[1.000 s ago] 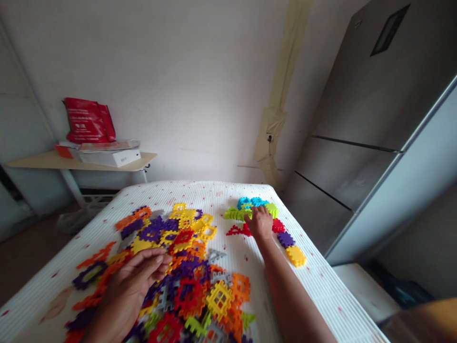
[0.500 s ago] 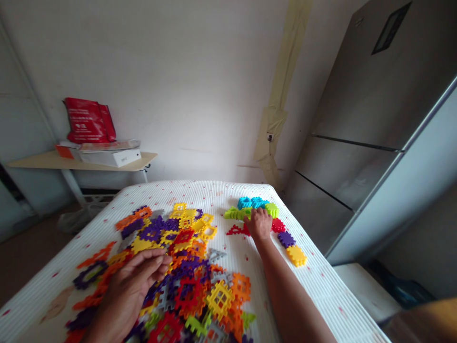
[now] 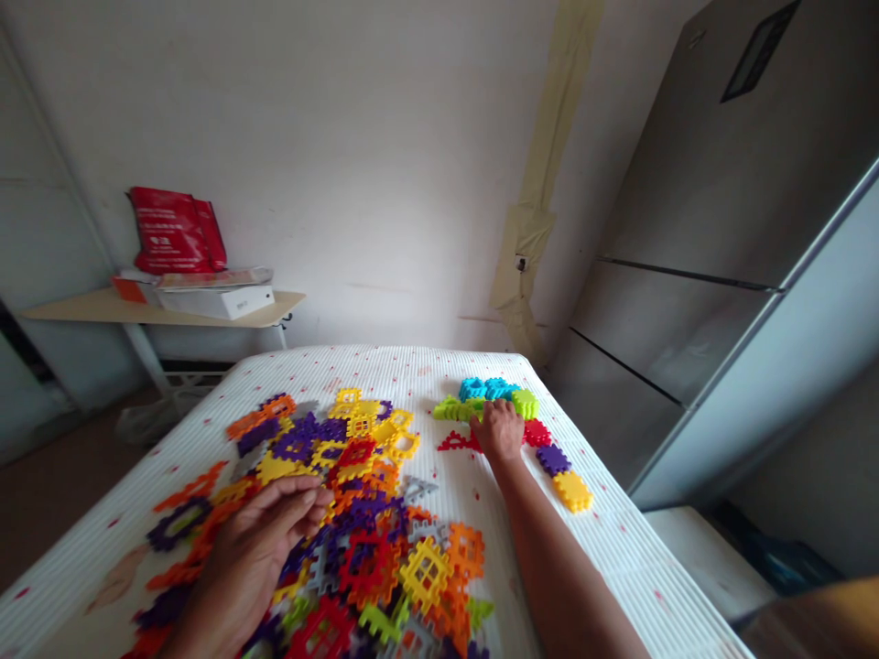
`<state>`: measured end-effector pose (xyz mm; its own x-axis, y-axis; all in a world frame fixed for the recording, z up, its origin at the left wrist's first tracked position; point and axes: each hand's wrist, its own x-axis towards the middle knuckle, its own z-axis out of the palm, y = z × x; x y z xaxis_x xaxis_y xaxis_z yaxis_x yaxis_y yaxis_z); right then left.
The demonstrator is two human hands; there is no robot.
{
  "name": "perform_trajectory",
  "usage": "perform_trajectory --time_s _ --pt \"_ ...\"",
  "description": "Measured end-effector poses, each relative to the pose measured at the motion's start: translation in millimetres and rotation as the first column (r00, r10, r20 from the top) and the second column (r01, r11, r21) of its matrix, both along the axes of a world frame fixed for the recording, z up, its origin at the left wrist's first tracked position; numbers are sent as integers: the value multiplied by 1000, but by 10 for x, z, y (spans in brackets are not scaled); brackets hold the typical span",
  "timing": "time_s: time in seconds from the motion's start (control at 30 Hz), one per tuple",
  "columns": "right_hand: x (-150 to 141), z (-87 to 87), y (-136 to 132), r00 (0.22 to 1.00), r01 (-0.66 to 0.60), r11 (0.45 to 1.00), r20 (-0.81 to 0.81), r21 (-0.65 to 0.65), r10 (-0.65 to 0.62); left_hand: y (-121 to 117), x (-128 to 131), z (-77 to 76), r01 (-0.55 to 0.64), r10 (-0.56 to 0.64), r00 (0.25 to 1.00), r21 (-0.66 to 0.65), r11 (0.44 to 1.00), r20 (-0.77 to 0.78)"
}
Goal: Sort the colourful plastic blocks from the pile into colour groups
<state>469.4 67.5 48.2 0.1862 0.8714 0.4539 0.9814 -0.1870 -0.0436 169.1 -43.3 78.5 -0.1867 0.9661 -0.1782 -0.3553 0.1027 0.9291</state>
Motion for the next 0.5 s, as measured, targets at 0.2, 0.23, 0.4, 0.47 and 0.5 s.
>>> perform_trajectory --time_s 0.2,0.23,0.4,0.47,0.5 --pt "-2 24 -29 1000 -3 1000 9 3 3 21 -49 21 -20 20 1000 66 998 -4" --pt "-1 38 -37 1000 -5 1000 8 12 5 21 -98 70 -29 30 1000 92 995 -9" --pt "11 111 -64 1000 -13 999 6 41 13 23 -610 424 -134 176 972 253 958 -154" --pt "11 119 -70 1000 -20 999 14 43 19 32 -866 509 -162 259 898 280 946 -356" --pt "9 119 -73 1000 -26 999 19 44 25 40 -980 521 -150 272 822 271 951 -500"
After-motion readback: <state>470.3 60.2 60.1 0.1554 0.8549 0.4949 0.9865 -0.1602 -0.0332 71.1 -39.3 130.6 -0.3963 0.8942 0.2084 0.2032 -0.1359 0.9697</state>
